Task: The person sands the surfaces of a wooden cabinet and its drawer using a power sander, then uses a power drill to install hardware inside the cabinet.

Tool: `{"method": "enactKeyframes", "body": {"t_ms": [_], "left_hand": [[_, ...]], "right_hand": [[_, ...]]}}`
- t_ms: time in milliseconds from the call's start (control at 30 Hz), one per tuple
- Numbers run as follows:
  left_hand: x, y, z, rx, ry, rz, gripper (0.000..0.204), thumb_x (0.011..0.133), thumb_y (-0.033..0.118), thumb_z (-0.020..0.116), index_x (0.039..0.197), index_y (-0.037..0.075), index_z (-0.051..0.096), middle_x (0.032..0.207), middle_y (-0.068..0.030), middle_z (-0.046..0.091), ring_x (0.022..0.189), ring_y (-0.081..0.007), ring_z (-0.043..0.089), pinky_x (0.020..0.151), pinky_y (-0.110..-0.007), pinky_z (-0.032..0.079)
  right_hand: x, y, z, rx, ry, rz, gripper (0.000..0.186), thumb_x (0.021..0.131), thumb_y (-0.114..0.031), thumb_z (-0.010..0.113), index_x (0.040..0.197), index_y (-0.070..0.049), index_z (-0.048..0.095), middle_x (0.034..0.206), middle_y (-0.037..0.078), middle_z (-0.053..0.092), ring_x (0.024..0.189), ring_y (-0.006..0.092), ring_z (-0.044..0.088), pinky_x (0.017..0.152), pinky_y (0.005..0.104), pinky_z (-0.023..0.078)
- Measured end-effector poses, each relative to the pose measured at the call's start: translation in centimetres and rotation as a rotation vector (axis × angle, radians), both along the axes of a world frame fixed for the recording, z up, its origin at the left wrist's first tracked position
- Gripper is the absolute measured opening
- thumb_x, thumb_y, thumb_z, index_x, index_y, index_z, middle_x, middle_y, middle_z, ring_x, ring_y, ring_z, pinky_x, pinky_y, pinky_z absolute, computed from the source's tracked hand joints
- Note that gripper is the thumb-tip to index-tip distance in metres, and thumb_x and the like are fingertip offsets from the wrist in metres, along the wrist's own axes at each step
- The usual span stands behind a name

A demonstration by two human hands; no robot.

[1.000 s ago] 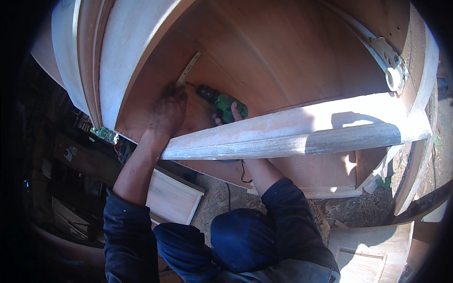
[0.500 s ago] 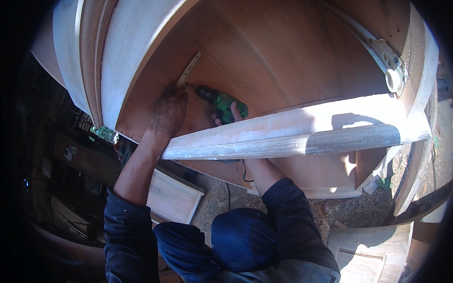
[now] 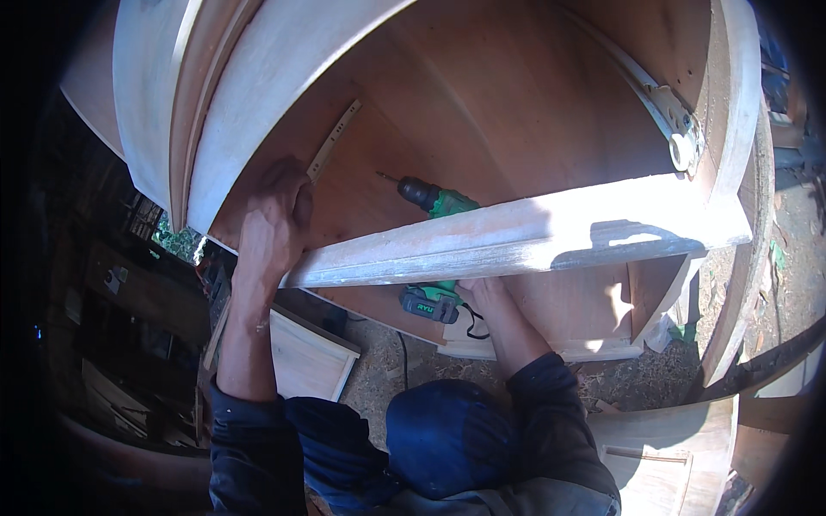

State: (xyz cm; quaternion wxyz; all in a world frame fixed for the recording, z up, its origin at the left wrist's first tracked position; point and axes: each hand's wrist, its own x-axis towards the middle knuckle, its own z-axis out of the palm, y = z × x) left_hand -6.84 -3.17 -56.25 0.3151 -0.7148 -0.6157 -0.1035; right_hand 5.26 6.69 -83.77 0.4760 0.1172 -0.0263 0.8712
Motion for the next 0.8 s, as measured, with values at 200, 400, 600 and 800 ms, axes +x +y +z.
{"method": "enactKeyframes", "body": {"t_ms": [200, 400, 600, 800], "left_hand": [[7.3, -10.4, -12.9, 0.081, -1.084, -0.348, 0.003, 0.093, 0.002, 0.061, 0.094, -0.001, 0.062, 0.099, -0.0124, 0.064, 0.075, -0.0108, 0.061, 0.068, -0.024, 0.050], [2.5, -2.0, -24.4, -0.107, -2.532, -0.356, 0.008, 0.092, 0.000, 0.060, 0.099, 0.004, 0.060, 0.090, -0.0108, 0.064, 0.069, -0.0159, 0.059, 0.059, -0.030, 0.048], [3.4, 6.8, -19.3, 0.080, -2.873, -0.303, 0.013, 0.100, 0.015, 0.054, 0.101, 0.004, 0.061, 0.087, -0.0065, 0.064, 0.079, -0.0164, 0.061, 0.067, -0.031, 0.055], [-0.2, 12.4, -24.6, -0.261, -2.884, -0.869, 0.024, 0.104, 0.021, 0.048, 0.091, 0.006, 0.062, 0.082, -0.0056, 0.064, 0.075, -0.0179, 0.060, 0.075, -0.034, 0.054]], "right_hand": [[8.1, 1.2, -1.3, 0.160, -0.346, -0.070, 0.044, 0.081, -0.026, 0.079, 0.113, -0.001, 0.061, 0.094, 0.011, 0.068, 0.083, 0.0211, 0.066, 0.075, 0.0363, 0.055], [10.3, 0.2, -1.6, 0.318, -0.718, -0.062, 0.039, 0.078, -0.015, 0.081, 0.110, 0.000, 0.063, 0.093, 0.010, 0.068, 0.082, 0.0199, 0.065, 0.074, 0.0345, 0.055], [11.9, -1.6, 3.3, 0.402, -1.084, -0.173, 0.035, 0.073, -0.001, 0.080, 0.106, 0.000, 0.065, 0.091, 0.008, 0.067, 0.081, 0.0157, 0.062, 0.073, 0.0304, 0.052], [12.3, -1.4, 2.6, 0.482, -1.305, -0.327, 0.039, 0.076, -0.005, 0.080, 0.111, 0.000, 0.064, 0.099, 0.007, 0.067, 0.089, 0.0156, 0.063, 0.077, 0.0304, 0.053]]}}
